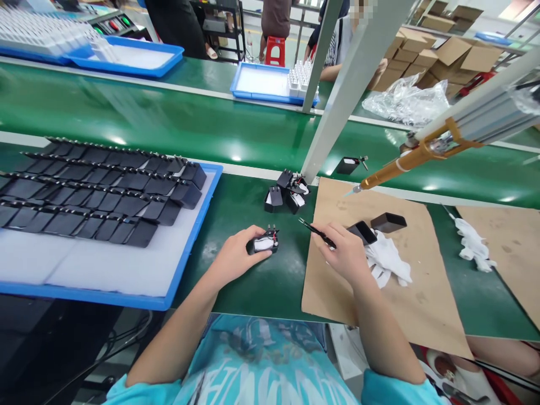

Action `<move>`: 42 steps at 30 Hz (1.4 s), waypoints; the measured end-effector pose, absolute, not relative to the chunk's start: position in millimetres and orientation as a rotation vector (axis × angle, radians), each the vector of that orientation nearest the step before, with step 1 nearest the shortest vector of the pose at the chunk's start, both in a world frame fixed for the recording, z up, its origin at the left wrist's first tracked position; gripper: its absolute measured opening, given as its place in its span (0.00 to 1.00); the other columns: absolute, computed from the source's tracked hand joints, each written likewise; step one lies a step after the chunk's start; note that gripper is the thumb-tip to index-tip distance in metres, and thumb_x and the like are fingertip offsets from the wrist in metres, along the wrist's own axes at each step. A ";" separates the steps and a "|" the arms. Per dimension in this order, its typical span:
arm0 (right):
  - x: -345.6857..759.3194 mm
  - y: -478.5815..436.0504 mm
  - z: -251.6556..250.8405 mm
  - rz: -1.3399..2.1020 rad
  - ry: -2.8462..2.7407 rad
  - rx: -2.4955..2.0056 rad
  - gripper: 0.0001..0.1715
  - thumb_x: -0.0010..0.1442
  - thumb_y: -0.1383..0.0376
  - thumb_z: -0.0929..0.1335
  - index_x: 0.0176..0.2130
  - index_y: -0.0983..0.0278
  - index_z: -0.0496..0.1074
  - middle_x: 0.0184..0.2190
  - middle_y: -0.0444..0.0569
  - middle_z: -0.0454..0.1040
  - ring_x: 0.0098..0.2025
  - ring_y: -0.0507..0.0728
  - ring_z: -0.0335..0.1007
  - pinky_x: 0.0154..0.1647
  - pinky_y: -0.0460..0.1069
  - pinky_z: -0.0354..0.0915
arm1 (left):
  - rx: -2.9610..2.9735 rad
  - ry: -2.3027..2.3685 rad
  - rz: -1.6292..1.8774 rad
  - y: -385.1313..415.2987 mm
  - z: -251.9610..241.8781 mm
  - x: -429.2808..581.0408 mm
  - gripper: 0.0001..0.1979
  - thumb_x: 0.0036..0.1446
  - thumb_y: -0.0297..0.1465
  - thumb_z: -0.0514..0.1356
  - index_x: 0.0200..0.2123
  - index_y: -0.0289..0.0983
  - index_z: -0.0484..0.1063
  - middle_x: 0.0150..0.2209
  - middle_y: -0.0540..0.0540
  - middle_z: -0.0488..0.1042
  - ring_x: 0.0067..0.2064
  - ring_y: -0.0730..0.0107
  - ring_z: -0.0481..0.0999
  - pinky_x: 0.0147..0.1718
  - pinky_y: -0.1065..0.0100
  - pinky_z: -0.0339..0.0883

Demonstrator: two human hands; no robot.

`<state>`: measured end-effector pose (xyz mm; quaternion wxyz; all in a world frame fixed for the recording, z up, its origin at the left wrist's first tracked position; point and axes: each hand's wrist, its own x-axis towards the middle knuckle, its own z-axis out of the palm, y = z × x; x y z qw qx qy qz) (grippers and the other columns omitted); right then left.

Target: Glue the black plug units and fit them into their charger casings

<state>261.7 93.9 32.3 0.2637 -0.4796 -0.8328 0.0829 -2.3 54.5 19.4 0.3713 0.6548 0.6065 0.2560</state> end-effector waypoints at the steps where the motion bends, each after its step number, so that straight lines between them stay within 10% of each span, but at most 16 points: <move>1: 262.7 96.0 30.7 0.205 -2.314 -1.391 0.13 0.66 0.62 0.63 0.45 0.61 0.75 0.31 0.46 0.77 0.29 0.51 0.73 0.28 0.46 0.60 | 1.674 1.576 0.602 52.1 23.2 -6.0 0.16 0.54 0.40 0.64 0.44 0.43 0.70 0.46 0.48 0.78 0.46 0.56 0.77 0.44 0.62 0.69; 11: 259.3 100.2 28.4 0.218 -2.620 -1.851 0.13 0.66 0.61 0.61 0.42 0.59 0.74 0.38 0.45 0.79 0.37 0.56 0.76 0.24 0.48 0.48 | 1.480 1.314 0.646 62.1 13.6 -10.2 0.21 0.58 0.41 0.59 0.54 0.43 0.65 0.58 0.42 0.71 0.57 0.57 0.72 0.50 0.60 0.68; 21: 256.8 101.7 26.1 0.315 -2.576 -1.856 0.14 0.66 0.62 0.60 0.44 0.58 0.73 0.41 0.46 0.79 0.38 0.56 0.76 0.24 0.48 0.48 | 2.007 1.399 0.880 58.1 3.3 -3.9 0.12 0.56 0.24 0.52 0.41 0.38 0.70 0.39 0.46 0.76 0.40 0.66 0.74 0.42 0.63 0.67; 28: 258.1 103.2 22.3 0.346 -2.565 -1.812 0.15 0.66 0.62 0.60 0.45 0.59 0.73 0.41 0.47 0.79 0.38 0.56 0.76 0.26 0.48 0.51 | 2.257 1.542 0.676 40.3 15.1 -6.3 0.22 0.67 0.31 0.48 0.63 0.39 0.59 0.52 0.42 0.74 0.49 0.60 0.69 0.49 0.57 0.65; 42: 257.6 104.1 19.5 0.357 -2.565 -1.806 0.16 0.66 0.63 0.60 0.47 0.59 0.73 0.41 0.47 0.78 0.38 0.56 0.75 0.26 0.48 0.52 | 2.529 1.892 0.607 35.8 -6.8 18.2 0.11 0.66 0.36 0.55 0.46 0.41 0.72 0.42 0.47 0.78 0.39 0.65 0.77 0.33 0.67 0.67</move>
